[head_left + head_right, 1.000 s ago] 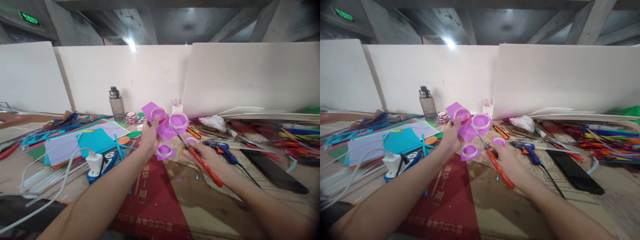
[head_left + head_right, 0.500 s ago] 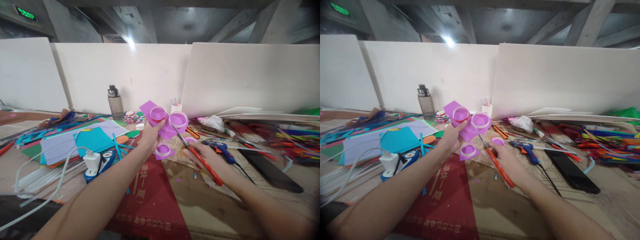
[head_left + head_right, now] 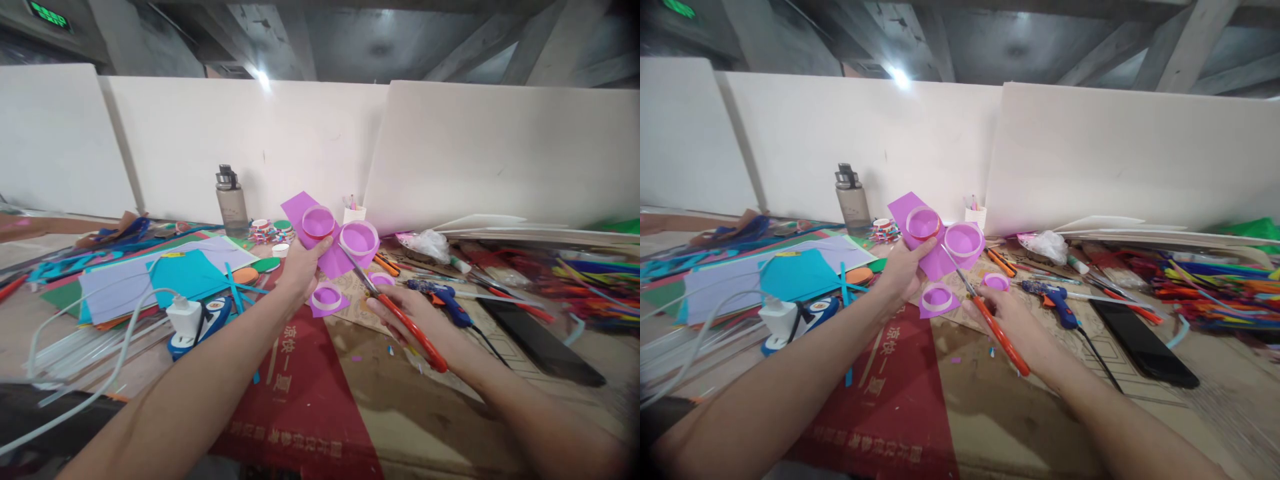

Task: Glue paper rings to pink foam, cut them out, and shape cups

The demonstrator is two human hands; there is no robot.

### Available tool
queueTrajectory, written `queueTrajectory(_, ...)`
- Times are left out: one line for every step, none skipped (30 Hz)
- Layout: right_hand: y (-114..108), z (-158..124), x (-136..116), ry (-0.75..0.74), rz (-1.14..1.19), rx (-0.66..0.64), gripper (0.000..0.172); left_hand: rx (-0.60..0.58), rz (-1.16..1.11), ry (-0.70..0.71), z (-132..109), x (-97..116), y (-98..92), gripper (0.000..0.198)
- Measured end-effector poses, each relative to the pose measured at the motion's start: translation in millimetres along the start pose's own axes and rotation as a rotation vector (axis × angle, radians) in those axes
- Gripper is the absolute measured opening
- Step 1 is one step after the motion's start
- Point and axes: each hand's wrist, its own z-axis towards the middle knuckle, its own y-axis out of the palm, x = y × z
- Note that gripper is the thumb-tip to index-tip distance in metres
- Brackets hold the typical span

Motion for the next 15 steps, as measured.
queueTrajectory(1.2,-0.1,0.7,0.013,0.024,0.002,0.031,-0.001,-0.001,0.004,0.0,-0.2,-0.1,0.048)
queueTrajectory(2.4,-0.1,1.6,0.025,0.045,0.004,0.030,0.001,-0.001,0.006,0.1,-0.3,-0.2,0.048)
queueTrajectory(3.5,-0.1,2.5,0.037,0.061,0.003,0.030,0.005,0.000,0.007,0.1,-0.4,-0.2,0.048)
queueTrajectory(4.4,-0.1,3.2,0.050,0.073,0.003,0.030,0.007,0.000,0.007,0.2,-0.5,-0.3,0.047)
queueTrajectory(5.1,0.0,3.7,0.061,0.080,0.003,0.030,0.008,-0.002,0.007,0.3,-0.6,-0.3,0.047)
queueTrajectory(5.6,0.0,3.9,0.068,0.085,0.001,0.030,0.007,-0.005,0.006,0.3,-0.7,-0.2,0.046)
queueTrajectory(6.0,0.0,3.8,0.068,0.090,0.004,0.029,0.007,-0.009,0.004,0.2,-0.8,-0.1,0.046)
queueTrajectory(6.2,-0.1,3.4,0.058,0.096,0.010,0.029,0.010,-0.013,0.001,0.0,-1.0,0.3,0.045)
queueTrajectory(6.3,-0.3,2.7,0.044,0.099,0.014,0.028,0.015,-0.015,-0.003,-0.4,-1.2,0.7,0.044)
queueTrajectory(6.4,-0.6,1.8,0.027,0.095,0.018,0.027,0.025,-0.016,-0.007,-0.9,-1.4,1.4,0.043)
queueTrajectory(6.6,-1.1,0.8,0.011,0.088,0.024,0.026,0.039,-0.016,-0.013,-1.5,-1.7,2.2,0.042)
queueTrajectory(6.7,-1.6,-0.1,-0.001,0.079,0.030,0.025,0.053,-0.017,-0.020,-2.2,-2.1,3.0,0.041)
queueTrajectory(6.9,-2.0,-0.8,-0.010,0.067,0.038,0.025,0.067,-0.019,-0.025,-2.8,-2.6,3.8,0.041)
queueTrajectory(7.0,-2.4,-1.3,-0.014,0.056,0.044,0.024,0.076,-0.024,-0.029,-3.2,-3.1,4.5,0.041)
queueTrajectory(7.1,-2.5,-1.4,-0.019,0.047,0.050,0.024,0.081,-0.028,-0.032,-3.5,-3.6,5.0,0.041)
